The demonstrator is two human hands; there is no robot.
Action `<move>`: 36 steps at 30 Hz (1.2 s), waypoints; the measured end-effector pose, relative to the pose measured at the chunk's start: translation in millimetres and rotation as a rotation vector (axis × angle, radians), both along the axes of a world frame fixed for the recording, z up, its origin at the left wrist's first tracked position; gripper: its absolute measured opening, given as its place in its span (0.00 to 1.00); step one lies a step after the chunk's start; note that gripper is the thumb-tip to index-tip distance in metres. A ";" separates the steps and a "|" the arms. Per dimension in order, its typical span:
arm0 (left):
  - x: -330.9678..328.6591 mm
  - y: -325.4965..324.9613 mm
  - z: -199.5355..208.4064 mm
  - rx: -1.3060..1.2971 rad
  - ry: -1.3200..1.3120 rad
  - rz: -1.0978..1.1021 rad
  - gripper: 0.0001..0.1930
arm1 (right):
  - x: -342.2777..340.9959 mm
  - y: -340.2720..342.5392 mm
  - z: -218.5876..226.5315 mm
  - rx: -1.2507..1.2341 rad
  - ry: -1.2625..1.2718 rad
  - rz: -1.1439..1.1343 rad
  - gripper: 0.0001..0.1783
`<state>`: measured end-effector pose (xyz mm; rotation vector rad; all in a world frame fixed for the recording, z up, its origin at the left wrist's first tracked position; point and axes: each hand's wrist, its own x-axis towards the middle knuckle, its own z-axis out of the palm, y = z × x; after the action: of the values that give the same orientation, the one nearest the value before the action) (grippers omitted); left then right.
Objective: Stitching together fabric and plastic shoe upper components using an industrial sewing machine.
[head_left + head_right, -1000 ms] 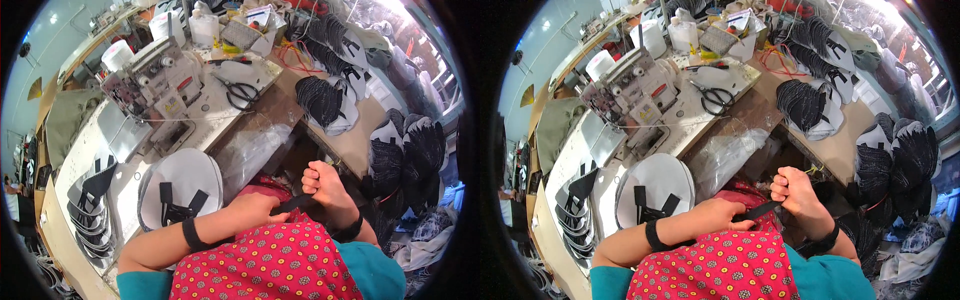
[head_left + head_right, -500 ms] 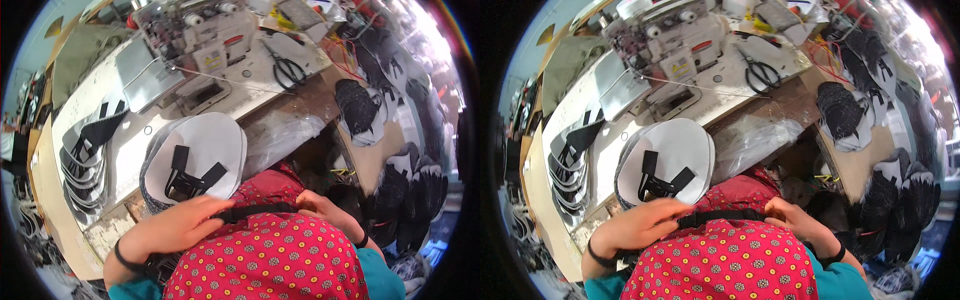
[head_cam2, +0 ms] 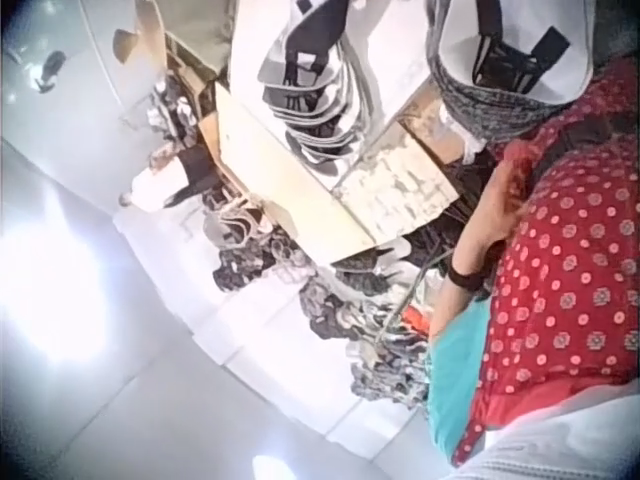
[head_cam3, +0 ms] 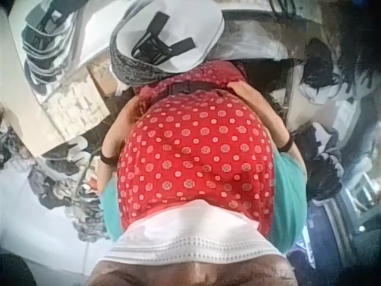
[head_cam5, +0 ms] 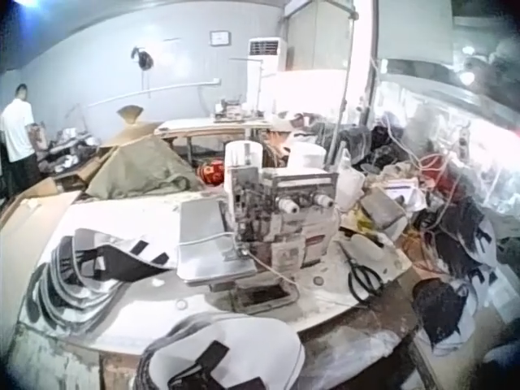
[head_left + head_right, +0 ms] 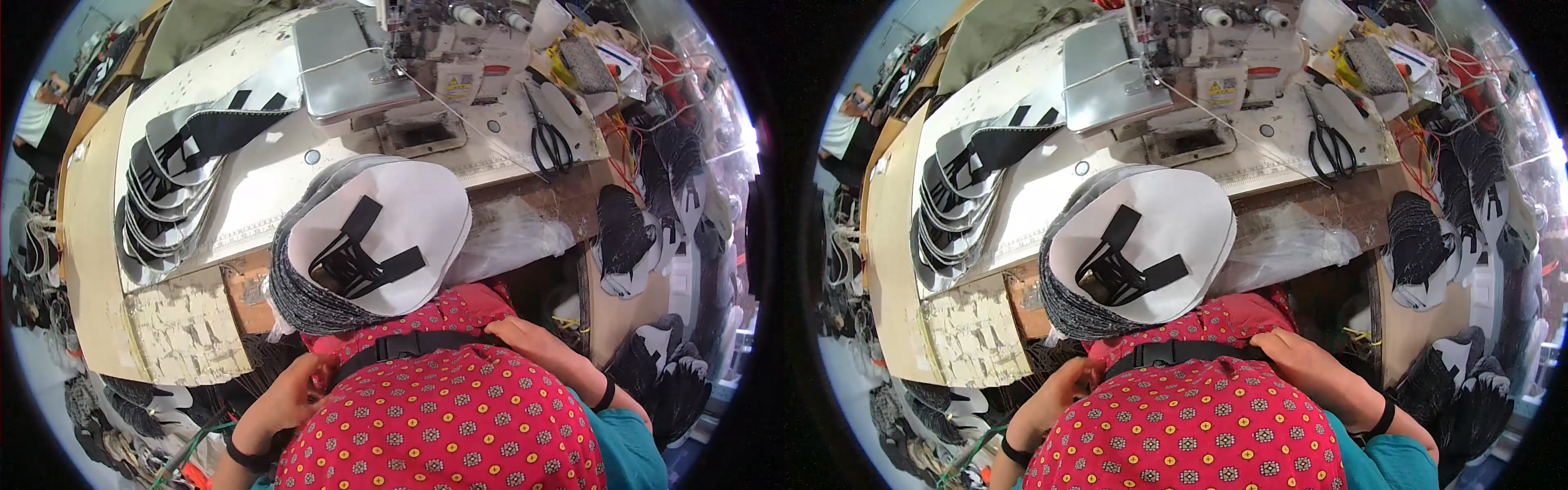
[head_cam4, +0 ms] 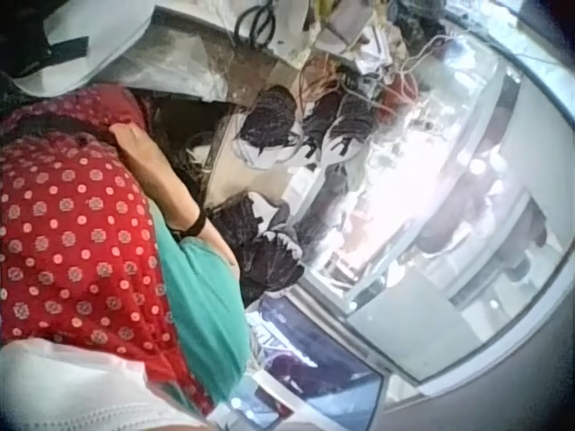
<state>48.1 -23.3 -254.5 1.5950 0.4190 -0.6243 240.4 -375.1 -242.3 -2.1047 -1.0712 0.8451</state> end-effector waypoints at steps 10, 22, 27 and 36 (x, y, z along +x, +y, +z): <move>-1.1 -13.0 -41.7 0.897 -0.711 -0.371 0.20 | -30.0 -35.0 -17.8 -0.306 0.229 -0.140 0.21; 14.2 3.6 -2.9 0.627 -0.391 -0.422 0.21 | 40.2 3.2 16.1 -0.550 0.652 -0.048 0.18; 54.2 22.4 0.5 0.926 -0.635 0.213 0.30 | 101.8 107.5 19.9 0.233 -0.424 0.052 0.19; 149.3 42.7 14.7 0.615 -0.784 0.135 0.27 | 124.9 175.3 -11.2 0.326 -0.710 0.078 0.39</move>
<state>197.4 19.4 -239.9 2.2122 0.1182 0.2935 365.4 -199.8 -253.5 -2.1182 -1.5257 -0.0890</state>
